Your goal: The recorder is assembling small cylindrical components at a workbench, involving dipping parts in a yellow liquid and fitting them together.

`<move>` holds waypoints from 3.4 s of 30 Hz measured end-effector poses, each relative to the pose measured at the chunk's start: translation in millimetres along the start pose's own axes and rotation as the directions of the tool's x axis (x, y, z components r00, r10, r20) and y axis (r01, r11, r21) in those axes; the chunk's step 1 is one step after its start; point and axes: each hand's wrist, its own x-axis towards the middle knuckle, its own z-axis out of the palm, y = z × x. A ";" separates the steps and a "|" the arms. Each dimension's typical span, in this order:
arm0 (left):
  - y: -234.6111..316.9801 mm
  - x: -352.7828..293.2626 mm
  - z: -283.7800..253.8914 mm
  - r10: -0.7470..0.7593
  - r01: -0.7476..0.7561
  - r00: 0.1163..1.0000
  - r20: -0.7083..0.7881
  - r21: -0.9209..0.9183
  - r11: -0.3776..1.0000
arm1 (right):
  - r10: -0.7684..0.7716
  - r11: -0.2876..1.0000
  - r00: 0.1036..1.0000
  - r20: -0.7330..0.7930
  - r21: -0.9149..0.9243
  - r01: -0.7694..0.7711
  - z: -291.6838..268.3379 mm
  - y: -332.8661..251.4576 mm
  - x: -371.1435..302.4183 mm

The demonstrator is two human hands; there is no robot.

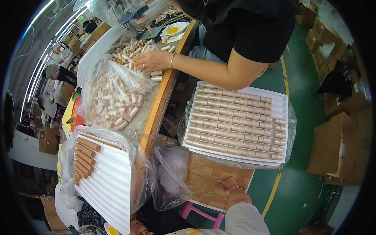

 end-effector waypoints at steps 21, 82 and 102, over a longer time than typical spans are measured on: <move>-4.7 -6.9 5.7 -0.056 0.055 0.996 0.063 0.009 0.998 | 0.010 1.000 1.000 -0.004 -0.014 -0.010 -1.0 -0.6 -1.7; 1.4 2.2 -9.8 -0.095 0.087 0.982 0.166 0.056 0.995 | 0.015 1.000 1.000 -0.005 -0.005 -0.015 0.4 -0.6 -0.2; -2.4 2.3 -5.3 -0.038 0.036 0.995 0.088 0.029 0.999 | 0.017 1.000 1.000 -0.007 0.008 -0.017 -1.1 5.4 3.7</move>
